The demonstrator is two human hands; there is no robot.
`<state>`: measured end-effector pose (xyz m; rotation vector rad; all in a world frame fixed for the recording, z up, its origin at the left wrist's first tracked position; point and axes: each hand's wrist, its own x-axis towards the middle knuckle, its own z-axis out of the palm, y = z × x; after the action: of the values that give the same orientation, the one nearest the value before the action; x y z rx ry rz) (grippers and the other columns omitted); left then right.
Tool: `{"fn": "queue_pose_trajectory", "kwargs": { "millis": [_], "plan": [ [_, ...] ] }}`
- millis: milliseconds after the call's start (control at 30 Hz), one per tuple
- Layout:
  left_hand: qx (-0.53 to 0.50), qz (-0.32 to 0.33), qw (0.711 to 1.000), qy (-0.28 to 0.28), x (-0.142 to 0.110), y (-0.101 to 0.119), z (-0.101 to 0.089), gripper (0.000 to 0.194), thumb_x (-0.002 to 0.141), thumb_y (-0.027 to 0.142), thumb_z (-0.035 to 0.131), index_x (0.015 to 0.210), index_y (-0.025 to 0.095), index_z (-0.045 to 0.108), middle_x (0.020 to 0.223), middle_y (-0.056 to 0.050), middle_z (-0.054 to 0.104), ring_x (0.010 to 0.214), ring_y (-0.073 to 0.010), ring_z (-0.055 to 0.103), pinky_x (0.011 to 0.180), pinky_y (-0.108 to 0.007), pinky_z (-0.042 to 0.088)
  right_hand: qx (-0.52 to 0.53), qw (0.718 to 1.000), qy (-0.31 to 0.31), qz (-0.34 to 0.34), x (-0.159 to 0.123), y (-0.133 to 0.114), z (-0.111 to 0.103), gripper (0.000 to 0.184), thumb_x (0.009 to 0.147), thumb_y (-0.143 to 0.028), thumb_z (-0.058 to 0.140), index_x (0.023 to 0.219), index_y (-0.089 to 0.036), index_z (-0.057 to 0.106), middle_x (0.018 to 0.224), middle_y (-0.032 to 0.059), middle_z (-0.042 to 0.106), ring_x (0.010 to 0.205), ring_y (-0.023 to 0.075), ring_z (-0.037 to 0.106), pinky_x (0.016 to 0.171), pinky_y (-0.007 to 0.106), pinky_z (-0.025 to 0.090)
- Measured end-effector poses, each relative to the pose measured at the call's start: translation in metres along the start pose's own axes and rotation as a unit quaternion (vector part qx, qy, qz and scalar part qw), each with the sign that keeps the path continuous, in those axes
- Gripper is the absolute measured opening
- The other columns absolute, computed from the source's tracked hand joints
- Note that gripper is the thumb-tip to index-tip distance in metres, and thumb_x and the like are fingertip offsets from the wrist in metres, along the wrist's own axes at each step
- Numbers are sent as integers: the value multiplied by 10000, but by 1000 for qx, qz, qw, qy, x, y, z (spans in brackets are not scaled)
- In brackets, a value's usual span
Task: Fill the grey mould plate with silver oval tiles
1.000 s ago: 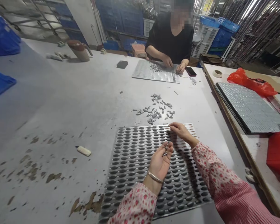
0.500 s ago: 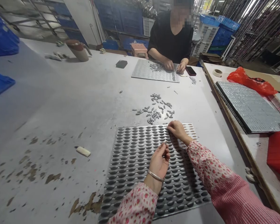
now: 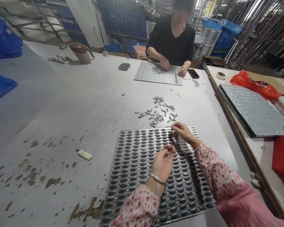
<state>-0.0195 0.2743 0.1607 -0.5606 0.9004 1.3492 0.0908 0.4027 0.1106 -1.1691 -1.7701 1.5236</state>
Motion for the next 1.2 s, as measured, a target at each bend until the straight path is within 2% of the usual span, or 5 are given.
{"fn": "queue_pose_trajectory", "kwargs": {
  "millis": [233, 400, 833, 1033, 1200],
  "plan": [
    [35, 2, 999, 9, -6, -1, -9, 172, 863, 49, 439, 783, 70, 589, 825, -121, 657, 688, -110, 653, 568, -159, 538, -321, 946, -17, -31, 30, 18, 0, 164, 829, -214, 512, 904, -171, 652, 860, 34, 663, 796, 155, 587, 743, 255, 426],
    [35, -30, 999, 9, -4, -1, -17, 145, 881, 144, 462, 840, 85, 588, 666, -36, 596, 466, -48, 543, 410, -130, 458, -368, 929, -32, -34, 29, 6, 3, 207, 862, -165, 462, 899, -177, 666, 898, 57, 656, 883, 181, 582, 794, 271, 411],
    [120, 41, 992, -27, -3, -3, -25, 83, 844, 118, 525, 825, 138, 603, 910, -59, 646, 721, -86, 615, 589, -171, 494, -511, 858, -57, -9, 12, -3, -17, 149, 822, -53, 464, 827, -98, 605, 876, 160, 618, 904, 237, 546, 806, 313, 401],
    [123, 58, 991, -14, -3, -2, -25, 115, 815, 120, 578, 907, 128, 646, 631, 35, 523, 524, -29, 510, 464, -129, 423, -471, 881, -40, -15, 17, 11, -21, 179, 829, -110, 470, 930, -143, 614, 856, 71, 656, 818, 172, 588, 725, 255, 435],
    [94, 35, 995, 6, -5, -1, -22, 107, 802, 86, 583, 888, 120, 638, 741, 1, 609, 566, -43, 572, 463, -139, 456, -256, 965, 41, 22, 24, 27, -1, 194, 840, -259, 486, 919, -139, 617, 787, 21, 674, 647, 116, 600, 580, 202, 450]
  ]
}}
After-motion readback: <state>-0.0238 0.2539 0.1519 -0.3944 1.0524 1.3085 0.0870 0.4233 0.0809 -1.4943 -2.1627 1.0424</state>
